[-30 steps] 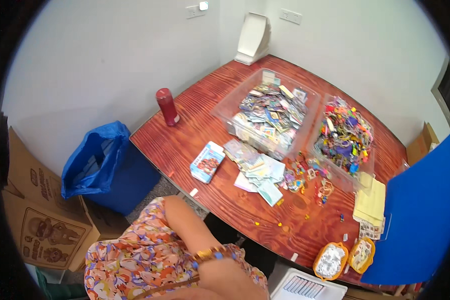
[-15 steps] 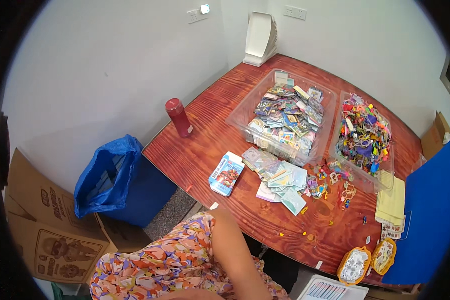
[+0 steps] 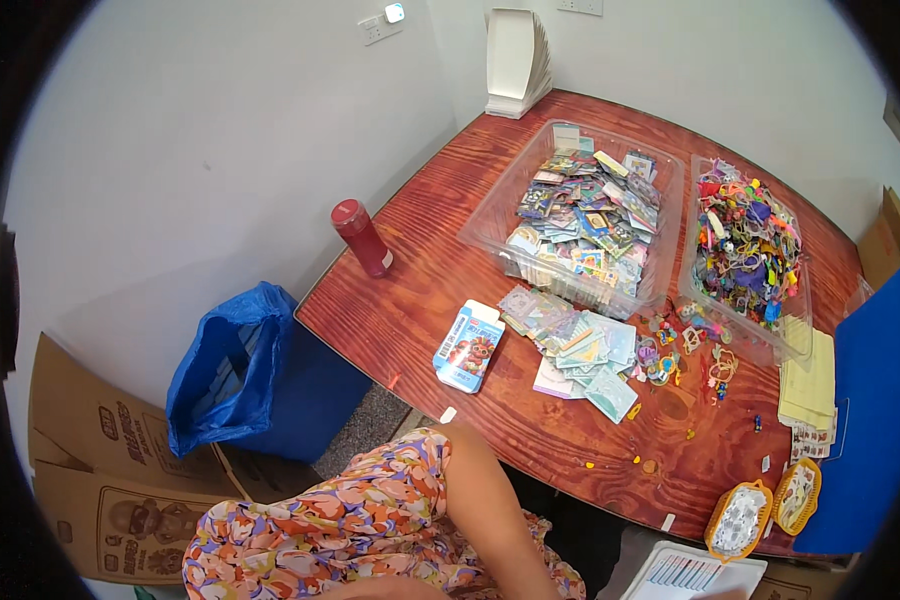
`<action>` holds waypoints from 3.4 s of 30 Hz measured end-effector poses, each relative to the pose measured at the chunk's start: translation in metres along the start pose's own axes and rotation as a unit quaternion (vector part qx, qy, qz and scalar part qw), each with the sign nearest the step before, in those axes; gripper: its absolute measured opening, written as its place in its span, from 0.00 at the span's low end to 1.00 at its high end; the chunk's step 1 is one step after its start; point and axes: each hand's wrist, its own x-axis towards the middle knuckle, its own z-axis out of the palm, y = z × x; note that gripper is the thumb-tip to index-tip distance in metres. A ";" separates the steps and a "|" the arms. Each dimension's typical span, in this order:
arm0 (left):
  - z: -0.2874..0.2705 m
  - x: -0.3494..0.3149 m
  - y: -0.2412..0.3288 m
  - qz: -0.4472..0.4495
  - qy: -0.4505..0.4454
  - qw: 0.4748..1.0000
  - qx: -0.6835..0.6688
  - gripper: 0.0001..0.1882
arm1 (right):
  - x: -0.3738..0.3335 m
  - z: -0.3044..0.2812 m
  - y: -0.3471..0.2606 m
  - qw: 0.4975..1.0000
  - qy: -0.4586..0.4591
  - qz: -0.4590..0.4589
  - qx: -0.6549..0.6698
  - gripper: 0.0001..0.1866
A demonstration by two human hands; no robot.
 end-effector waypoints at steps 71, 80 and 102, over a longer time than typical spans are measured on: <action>-0.173 -0.311 -0.082 -0.586 0.540 0.581 0.165 0.58 | 0.090 0.229 0.171 0.961 0.023 0.274 0.012 0.11; -0.171 -0.261 -0.009 -0.337 0.532 0.751 0.197 0.59 | 0.119 0.175 0.181 0.897 0.288 0.258 0.213 0.12; -0.162 -0.152 -0.027 -0.373 0.574 0.718 0.126 0.42 | 0.076 0.155 0.209 0.845 0.487 0.197 0.102 0.17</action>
